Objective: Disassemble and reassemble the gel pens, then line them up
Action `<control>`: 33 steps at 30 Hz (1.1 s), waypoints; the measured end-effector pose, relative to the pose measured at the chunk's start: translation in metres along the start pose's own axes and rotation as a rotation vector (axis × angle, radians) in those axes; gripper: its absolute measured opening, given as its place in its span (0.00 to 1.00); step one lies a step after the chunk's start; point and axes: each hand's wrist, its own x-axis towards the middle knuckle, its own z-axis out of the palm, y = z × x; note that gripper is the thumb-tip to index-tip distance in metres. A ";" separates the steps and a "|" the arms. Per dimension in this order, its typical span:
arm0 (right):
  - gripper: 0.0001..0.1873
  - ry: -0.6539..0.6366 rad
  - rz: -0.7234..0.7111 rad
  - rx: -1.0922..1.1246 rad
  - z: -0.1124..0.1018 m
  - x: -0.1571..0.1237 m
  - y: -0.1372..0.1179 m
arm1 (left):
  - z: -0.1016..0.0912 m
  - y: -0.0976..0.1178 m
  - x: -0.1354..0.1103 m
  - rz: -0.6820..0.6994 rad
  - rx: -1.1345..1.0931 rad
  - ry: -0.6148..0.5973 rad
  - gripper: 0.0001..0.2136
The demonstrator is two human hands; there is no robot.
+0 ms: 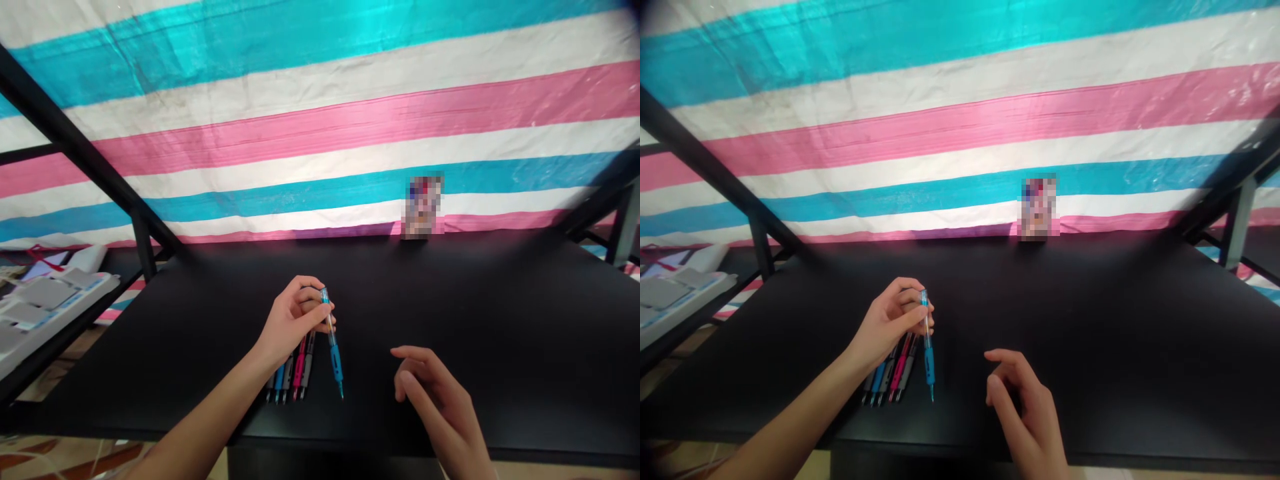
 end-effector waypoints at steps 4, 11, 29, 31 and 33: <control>0.10 0.004 -0.009 0.023 0.001 0.001 0.000 | 0.000 -0.001 0.000 -0.016 0.012 -0.012 0.20; 0.11 -0.079 -0.055 0.011 -0.004 0.006 0.012 | -0.002 -0.003 0.002 -0.010 0.030 0.001 0.21; 0.11 -0.027 -0.085 0.059 0.002 0.010 0.012 | -0.006 -0.007 0.007 0.221 0.476 0.016 0.17; 0.12 -0.016 -0.088 0.074 0.001 0.010 0.012 | -0.008 -0.008 0.008 0.272 0.597 0.022 0.15; 0.12 -0.008 -0.086 0.086 0.001 0.011 0.013 | -0.011 -0.010 0.009 0.317 0.723 0.019 0.14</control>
